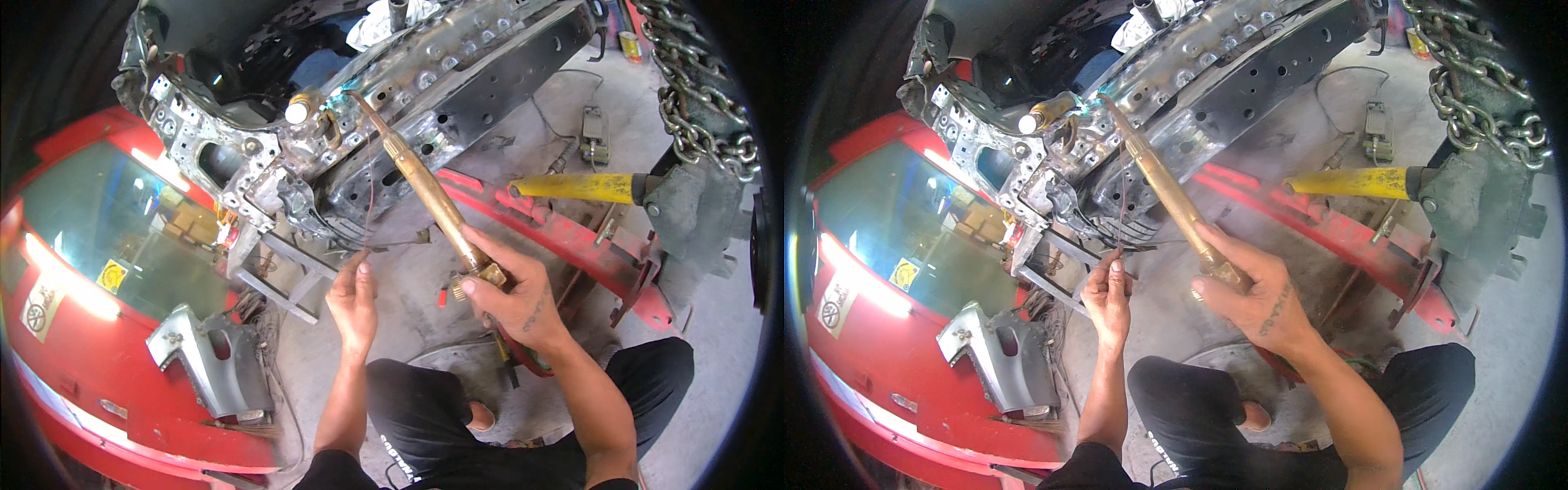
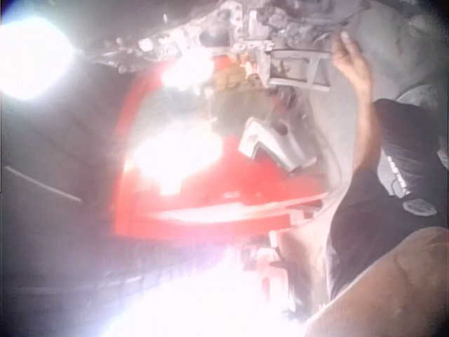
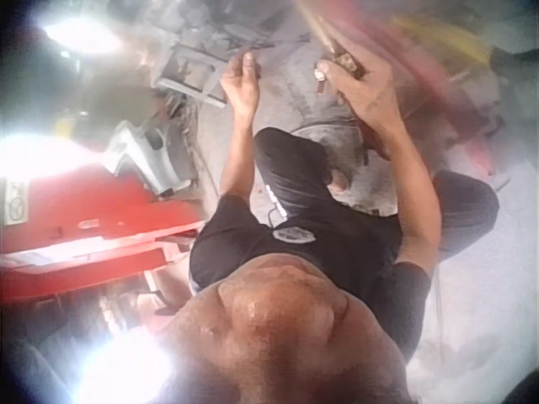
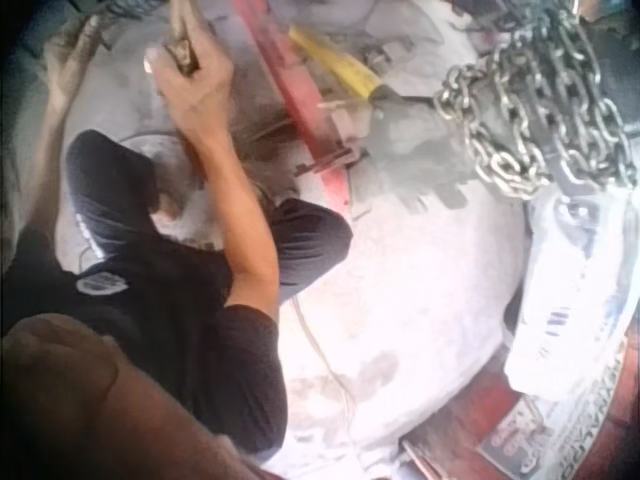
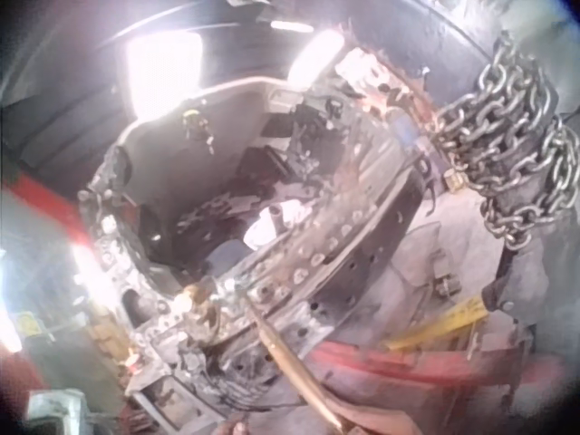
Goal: The person is repairing a damaged car frame. They use a welding torch to heat specific areas of the metal and a hammer to strike and reshape the frame. The person alternates between heating and hammering to gradually straighten the bent metal.
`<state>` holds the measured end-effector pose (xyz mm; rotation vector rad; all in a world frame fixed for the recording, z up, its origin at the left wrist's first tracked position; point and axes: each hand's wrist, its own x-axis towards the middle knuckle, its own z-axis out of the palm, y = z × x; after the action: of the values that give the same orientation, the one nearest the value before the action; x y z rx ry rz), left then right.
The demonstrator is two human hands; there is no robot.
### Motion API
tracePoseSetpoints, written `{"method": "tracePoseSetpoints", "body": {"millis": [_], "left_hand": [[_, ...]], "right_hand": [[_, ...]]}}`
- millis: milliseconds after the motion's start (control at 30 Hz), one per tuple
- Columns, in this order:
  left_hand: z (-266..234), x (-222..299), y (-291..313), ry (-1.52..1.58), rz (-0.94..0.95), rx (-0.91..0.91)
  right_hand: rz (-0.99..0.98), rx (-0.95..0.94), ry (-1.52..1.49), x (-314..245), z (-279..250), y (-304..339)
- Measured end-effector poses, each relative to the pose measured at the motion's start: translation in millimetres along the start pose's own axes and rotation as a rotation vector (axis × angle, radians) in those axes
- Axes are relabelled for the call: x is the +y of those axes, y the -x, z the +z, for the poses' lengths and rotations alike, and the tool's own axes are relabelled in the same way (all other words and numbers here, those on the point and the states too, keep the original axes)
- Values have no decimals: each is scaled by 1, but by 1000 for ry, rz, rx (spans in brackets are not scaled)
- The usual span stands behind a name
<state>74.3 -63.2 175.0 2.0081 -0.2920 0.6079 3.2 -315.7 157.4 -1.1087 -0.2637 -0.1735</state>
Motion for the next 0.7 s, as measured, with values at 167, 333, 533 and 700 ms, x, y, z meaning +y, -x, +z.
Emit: {"method": "tracePoseSetpoints", "body": {"millis": [167, 333, 533, 700], "left_hand": [[-22, 0, -6, -190, -4, 33], [-25, -3, -17, -147, 57, 47], [-17, 5, -31, -241, 109, 60], [-10, 0, -38, -217, 120, 79]], "right_hand": [[-34, -8, -116, 37, 7, 3], [-1, -21, -303, 56, 14, -9], [-25, -41, -391, 66, 13, -18], [-47, -54, -374, 72, 10, -22]]}}
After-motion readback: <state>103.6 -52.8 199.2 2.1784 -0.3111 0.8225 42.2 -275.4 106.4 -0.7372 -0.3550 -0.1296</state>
